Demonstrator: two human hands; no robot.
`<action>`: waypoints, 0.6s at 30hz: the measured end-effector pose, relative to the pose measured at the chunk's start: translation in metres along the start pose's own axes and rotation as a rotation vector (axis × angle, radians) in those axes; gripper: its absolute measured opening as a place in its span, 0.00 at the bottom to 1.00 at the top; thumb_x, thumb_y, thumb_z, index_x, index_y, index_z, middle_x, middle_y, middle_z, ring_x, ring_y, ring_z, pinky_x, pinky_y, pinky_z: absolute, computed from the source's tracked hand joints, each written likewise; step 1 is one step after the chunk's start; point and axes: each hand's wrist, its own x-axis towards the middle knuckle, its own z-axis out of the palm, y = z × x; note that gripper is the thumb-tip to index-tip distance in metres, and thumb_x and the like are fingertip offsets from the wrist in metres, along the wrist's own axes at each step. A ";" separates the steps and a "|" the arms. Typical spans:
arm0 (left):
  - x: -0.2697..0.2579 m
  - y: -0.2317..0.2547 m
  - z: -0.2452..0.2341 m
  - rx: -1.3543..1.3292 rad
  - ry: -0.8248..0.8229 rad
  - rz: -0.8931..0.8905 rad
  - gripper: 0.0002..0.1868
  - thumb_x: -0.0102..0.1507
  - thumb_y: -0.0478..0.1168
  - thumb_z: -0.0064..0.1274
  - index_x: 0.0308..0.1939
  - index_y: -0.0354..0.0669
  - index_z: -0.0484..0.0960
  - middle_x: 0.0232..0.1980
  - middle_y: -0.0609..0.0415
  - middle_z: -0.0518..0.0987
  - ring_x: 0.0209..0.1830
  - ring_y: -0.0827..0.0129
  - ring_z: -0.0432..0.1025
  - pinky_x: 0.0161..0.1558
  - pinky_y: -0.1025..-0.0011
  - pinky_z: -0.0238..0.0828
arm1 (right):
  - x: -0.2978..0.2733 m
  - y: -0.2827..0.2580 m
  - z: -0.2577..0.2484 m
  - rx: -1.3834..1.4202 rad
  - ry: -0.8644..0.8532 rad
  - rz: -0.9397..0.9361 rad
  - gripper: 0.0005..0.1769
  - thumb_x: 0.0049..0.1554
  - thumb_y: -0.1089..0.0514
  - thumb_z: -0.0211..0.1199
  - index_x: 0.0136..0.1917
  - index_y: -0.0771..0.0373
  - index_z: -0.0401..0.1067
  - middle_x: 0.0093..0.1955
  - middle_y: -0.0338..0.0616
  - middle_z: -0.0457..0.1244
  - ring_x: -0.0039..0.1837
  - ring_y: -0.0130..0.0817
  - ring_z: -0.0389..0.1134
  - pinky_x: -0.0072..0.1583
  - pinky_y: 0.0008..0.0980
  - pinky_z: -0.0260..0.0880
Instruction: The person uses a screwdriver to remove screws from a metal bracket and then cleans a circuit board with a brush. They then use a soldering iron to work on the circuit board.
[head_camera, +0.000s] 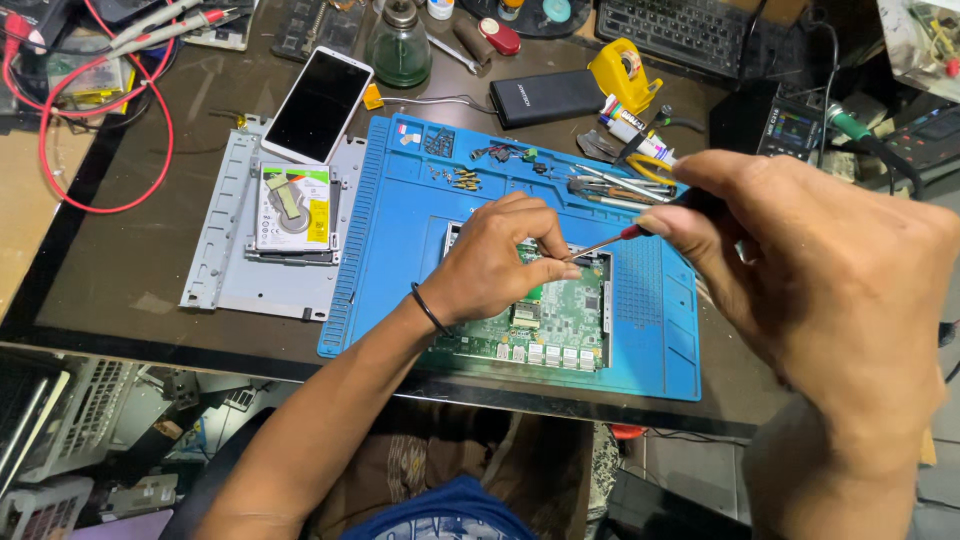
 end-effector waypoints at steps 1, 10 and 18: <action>0.000 0.000 0.000 -0.001 -0.002 0.001 0.14 0.56 0.42 0.71 0.27 0.52 0.76 0.34 0.64 0.80 0.35 0.68 0.68 0.44 0.68 0.61 | 0.004 0.001 -0.002 -0.001 -0.001 0.002 0.16 0.74 0.49 0.70 0.62 0.66 0.80 0.44 0.41 0.69 0.43 0.36 0.69 0.45 0.35 0.65; -0.001 0.006 -0.001 0.077 0.069 0.024 0.21 0.53 0.45 0.73 0.30 0.51 0.70 0.33 0.64 0.76 0.36 0.66 0.67 0.43 0.67 0.60 | 0.034 0.023 -0.013 0.357 -0.323 -0.135 0.07 0.66 0.63 0.54 0.55 0.58 0.71 0.66 0.46 0.66 0.60 0.36 0.70 0.55 0.33 0.67; 0.003 0.013 -0.002 -0.021 0.165 0.045 0.15 0.55 0.43 0.72 0.38 0.49 0.80 0.39 0.60 0.79 0.40 0.68 0.73 0.45 0.70 0.69 | 0.041 0.037 -0.006 0.008 -0.292 -0.088 0.21 0.70 0.44 0.62 0.66 0.62 0.71 0.44 0.38 0.69 0.43 0.36 0.71 0.45 0.37 0.65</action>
